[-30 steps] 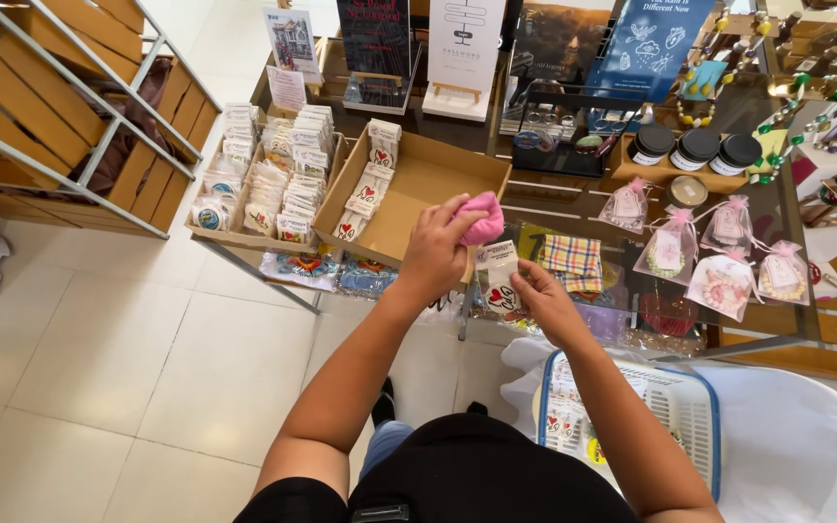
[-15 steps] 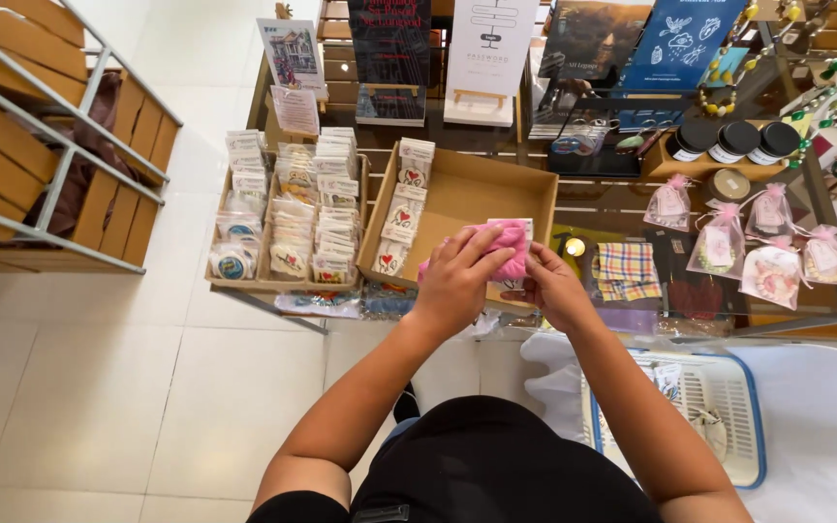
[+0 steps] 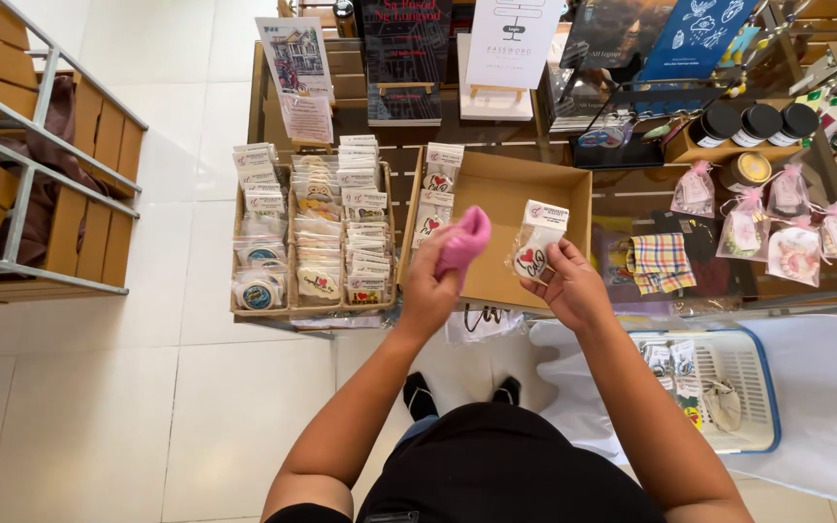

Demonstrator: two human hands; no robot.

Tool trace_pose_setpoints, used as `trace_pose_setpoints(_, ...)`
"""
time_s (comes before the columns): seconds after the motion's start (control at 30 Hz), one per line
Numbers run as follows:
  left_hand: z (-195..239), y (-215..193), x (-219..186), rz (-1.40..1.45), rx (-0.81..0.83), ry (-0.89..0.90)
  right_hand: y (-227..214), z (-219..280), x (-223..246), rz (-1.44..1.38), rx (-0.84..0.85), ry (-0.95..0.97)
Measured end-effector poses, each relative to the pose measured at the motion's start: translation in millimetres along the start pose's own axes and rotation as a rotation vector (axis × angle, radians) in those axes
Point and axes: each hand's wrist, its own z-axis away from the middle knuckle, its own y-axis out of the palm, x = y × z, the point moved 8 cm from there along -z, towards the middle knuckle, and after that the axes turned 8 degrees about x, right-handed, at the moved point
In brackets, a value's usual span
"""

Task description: Organizing and cleaning a display box of small souvenir items in a shop.

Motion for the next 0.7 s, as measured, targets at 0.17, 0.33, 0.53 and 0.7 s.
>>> trace_pose_setpoints(0.17,0.3,16.3,43.8,0.347,-0.061,-0.230,4.1,-4.9,-13.3,-0.068,-0.003,0.053)
trace_pose_setpoints(0.33,7.5,47.8,34.6,0.383,0.051,-0.188,4.4,-18.3,-29.0,-0.043,0.059,0.117)
trace_pose_setpoints(0.53,3.0,52.7,61.2,0.323,0.069,-0.333,2.2,-19.5,-11.4,0.034,0.119,0.148)
trace_pose_setpoints(0.7,-1.8,60.6,46.2,0.462,-0.037,-0.383,-5.5,-30.6,-19.0,0.060,0.213,0.191)
